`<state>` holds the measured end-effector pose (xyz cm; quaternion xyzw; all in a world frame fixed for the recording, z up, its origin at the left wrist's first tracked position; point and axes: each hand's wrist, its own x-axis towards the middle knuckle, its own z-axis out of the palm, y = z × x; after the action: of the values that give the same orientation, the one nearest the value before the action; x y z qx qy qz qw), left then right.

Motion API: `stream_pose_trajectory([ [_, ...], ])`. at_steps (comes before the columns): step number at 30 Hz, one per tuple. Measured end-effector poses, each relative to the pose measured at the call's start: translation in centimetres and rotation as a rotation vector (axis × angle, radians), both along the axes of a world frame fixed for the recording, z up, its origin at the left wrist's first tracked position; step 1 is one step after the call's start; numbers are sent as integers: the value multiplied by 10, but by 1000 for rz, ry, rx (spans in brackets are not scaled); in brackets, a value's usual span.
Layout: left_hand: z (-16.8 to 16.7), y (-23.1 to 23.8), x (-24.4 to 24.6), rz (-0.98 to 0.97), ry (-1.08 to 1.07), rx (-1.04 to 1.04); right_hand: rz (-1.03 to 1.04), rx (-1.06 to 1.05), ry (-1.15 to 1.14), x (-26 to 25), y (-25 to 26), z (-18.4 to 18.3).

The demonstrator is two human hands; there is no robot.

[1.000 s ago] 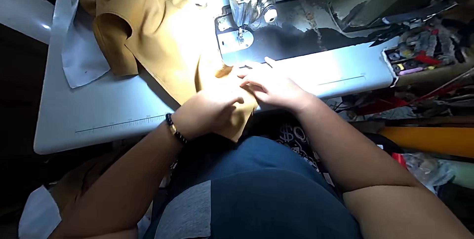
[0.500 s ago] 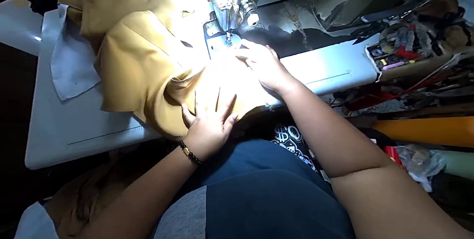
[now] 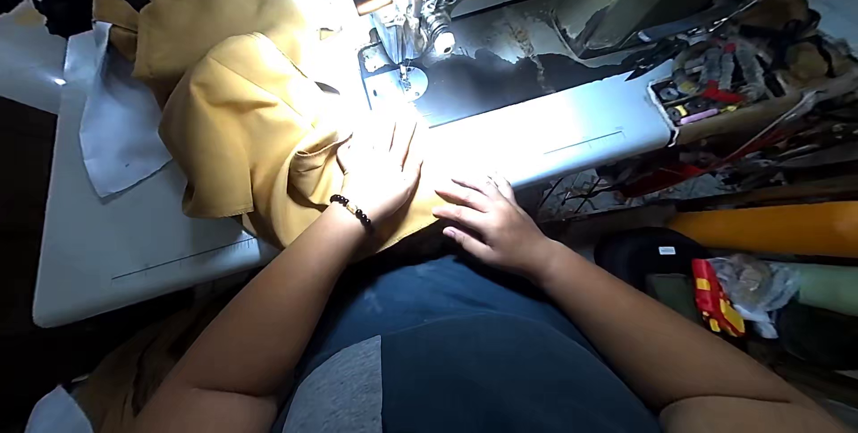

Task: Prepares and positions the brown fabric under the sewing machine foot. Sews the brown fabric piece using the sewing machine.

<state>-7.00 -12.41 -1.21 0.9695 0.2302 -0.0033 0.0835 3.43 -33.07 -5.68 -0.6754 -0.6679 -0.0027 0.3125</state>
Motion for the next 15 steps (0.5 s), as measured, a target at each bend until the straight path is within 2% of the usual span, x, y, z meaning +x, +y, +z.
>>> stream_pose_trajectory([
  [2, -8, 2, 1, 37, -50, 79, 13, -13, -31, 12, -8, -2],
  [4, 3, -1, 2, 102, -2, 80, -6, 9, -28, 23, -16, -4],
  [7, 11, 2, 3, 152, 10, 47, -132, 142, 57, 36, -19, 0],
  [11, -7, 15, -1, 38, -193, -34, -264, 198, 161, 39, -13, 13],
  [15, -6, 8, -9, -190, -250, -144, -291, 156, 259, 46, 7, 27],
])
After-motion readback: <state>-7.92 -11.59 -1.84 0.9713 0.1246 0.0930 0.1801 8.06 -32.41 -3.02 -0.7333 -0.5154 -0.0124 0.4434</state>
